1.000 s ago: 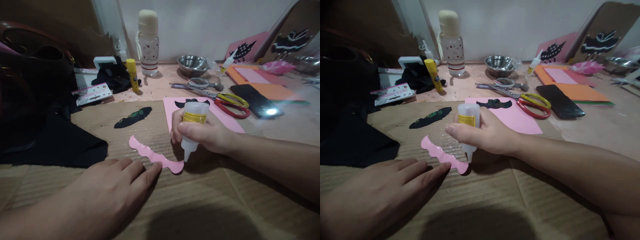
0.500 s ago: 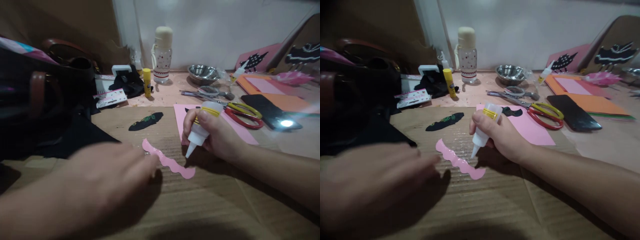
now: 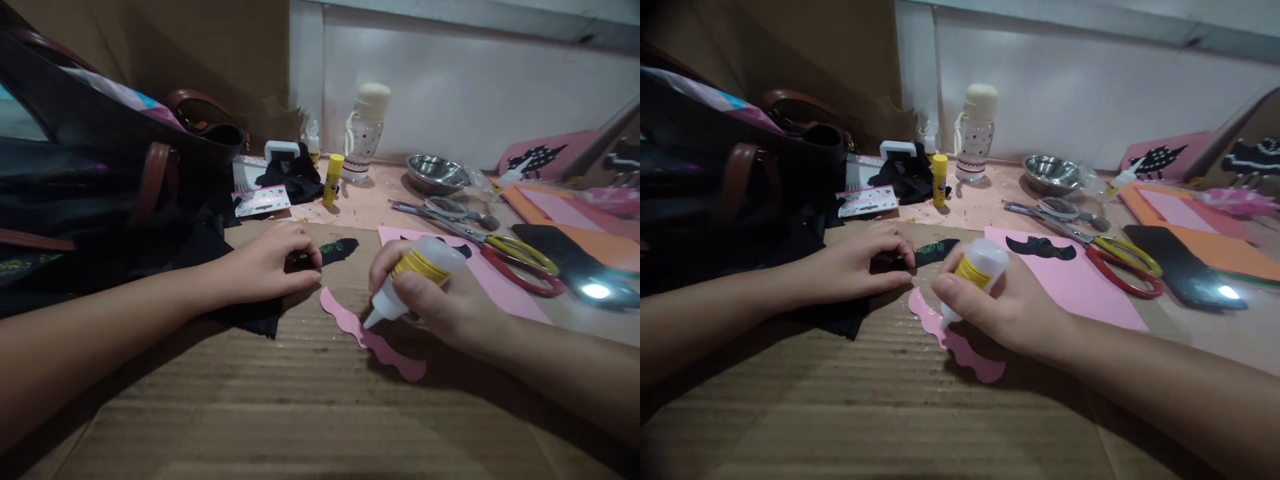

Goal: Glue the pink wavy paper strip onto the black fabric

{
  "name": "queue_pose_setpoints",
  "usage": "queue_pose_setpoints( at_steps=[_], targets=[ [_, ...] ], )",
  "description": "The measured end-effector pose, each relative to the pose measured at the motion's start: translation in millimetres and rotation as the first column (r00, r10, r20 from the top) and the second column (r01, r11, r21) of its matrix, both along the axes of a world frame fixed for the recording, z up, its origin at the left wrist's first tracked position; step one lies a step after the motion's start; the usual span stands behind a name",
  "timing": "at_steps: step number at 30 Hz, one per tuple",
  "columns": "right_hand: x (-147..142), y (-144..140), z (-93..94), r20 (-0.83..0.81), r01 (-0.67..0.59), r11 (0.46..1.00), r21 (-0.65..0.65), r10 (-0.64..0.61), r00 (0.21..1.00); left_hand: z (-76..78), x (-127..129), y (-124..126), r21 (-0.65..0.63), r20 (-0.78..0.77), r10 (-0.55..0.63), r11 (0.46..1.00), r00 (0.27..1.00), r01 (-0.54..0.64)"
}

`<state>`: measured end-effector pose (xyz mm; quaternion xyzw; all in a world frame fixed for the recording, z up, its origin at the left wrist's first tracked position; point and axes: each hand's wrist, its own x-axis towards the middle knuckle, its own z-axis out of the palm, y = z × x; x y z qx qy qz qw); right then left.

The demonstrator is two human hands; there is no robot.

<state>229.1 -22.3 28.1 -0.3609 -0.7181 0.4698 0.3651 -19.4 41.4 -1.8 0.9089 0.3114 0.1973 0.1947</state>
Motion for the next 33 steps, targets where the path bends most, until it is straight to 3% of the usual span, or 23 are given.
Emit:
queue_pose_setpoints(
  at_steps=[4, 6, 8, 10, 12, 16, 22, 27, 33],
  targets=[
    [-26, 19, -2.4, -0.027, -0.042, 0.987, 0.154, 0.047, 0.999, 5.2, -3, -1, 0.021, 0.028, 0.017, 1.0, 0.999, -0.017],
    [-32, 27, -8.8, -0.095, 0.006, 0.984, 0.176, 0.011, 0.995, 12.1, -2, -14, 0.045, -0.008, 0.052, 0.998, 0.999, -0.051],
    [-32, 31, -16.1, -0.152, 0.099, 0.985, 0.139, -0.077, 0.985, 18.2, 2, -37, 0.151, -0.139, 0.093, 0.986, 0.986, -0.072],
    [-30, 32, -21.8, -0.16, 0.151, 0.985, 0.087, -0.136, 0.978, 20.3, 9, -69, 0.362, -0.282, 0.08, 0.932, 0.956, 0.029],
    [-28, 31, -24.8, -0.147, 0.142, 0.988, 0.066, -0.132, 0.98, 17.2, 16, -100, 0.521, -0.225, 0.053, 0.851, 0.973, 0.074],
    [-29, 29, -25.8, -0.126, 0.073, 0.995, 0.063, -0.065, 0.99, 4.1, 23, -136, 0.547, -0.421, 0.13, 0.826, 0.898, 0.136],
    [-32, 22, -24.8, -0.144, -0.075, 0.997, 0.008, 0.075, 0.987, -4.4, 25, -134, 0.593, -0.488, 0.163, 0.783, 0.857, 0.188],
    [-33, 22, -22.6, -0.078, -0.061, 0.994, 0.091, 0.068, 0.995, -7.2, 26, -131, 0.64, -0.468, 0.143, 0.736, 0.872, 0.223],
    [-32, 19, -22.3, -0.01, -0.094, 0.995, 0.022, 0.094, 0.996, -4.9, 30, -133, 0.598, -0.464, 0.152, 0.781, 0.873, 0.182]
  ],
)
